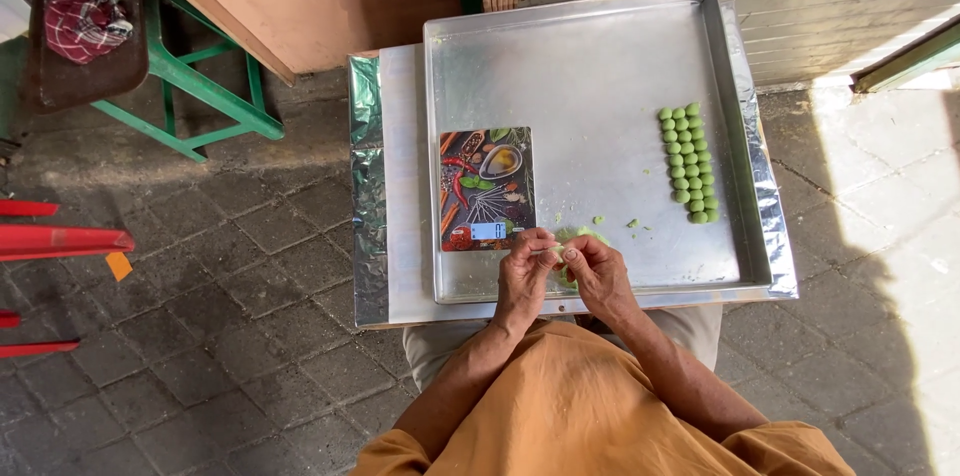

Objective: The person is pinching off small pieces of green dough from a larger mass and rolling them into small uniform balls, then placing them in rows on a metal tray.

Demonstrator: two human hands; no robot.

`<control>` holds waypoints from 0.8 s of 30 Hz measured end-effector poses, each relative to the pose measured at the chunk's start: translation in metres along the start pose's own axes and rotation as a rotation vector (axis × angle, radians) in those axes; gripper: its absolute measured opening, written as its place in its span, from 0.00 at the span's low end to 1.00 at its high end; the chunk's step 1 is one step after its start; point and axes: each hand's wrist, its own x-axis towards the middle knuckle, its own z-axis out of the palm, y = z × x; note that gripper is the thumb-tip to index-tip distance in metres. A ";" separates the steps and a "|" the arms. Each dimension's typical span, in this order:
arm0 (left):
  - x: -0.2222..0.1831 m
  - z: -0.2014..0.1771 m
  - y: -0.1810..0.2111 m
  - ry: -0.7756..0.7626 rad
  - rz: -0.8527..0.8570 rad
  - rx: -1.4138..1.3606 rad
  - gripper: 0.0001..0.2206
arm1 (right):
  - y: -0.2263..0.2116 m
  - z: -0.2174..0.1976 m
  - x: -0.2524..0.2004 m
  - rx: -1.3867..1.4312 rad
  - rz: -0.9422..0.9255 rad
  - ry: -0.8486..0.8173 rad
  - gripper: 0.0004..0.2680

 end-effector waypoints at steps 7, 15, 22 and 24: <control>0.000 0.001 -0.001 0.081 -0.047 -0.002 0.12 | -0.013 0.008 -0.007 0.201 -0.010 0.101 0.10; -0.001 0.022 0.002 0.145 -0.227 -0.445 0.11 | -0.024 -0.004 -0.003 -0.144 -0.207 0.117 0.09; -0.013 0.037 0.032 -0.082 -0.151 -0.089 0.17 | -0.057 -0.011 0.005 -0.098 -0.399 0.185 0.14; -0.014 0.050 0.047 -0.156 -0.125 -0.082 0.18 | -0.070 -0.001 0.011 -0.118 -0.480 0.199 0.21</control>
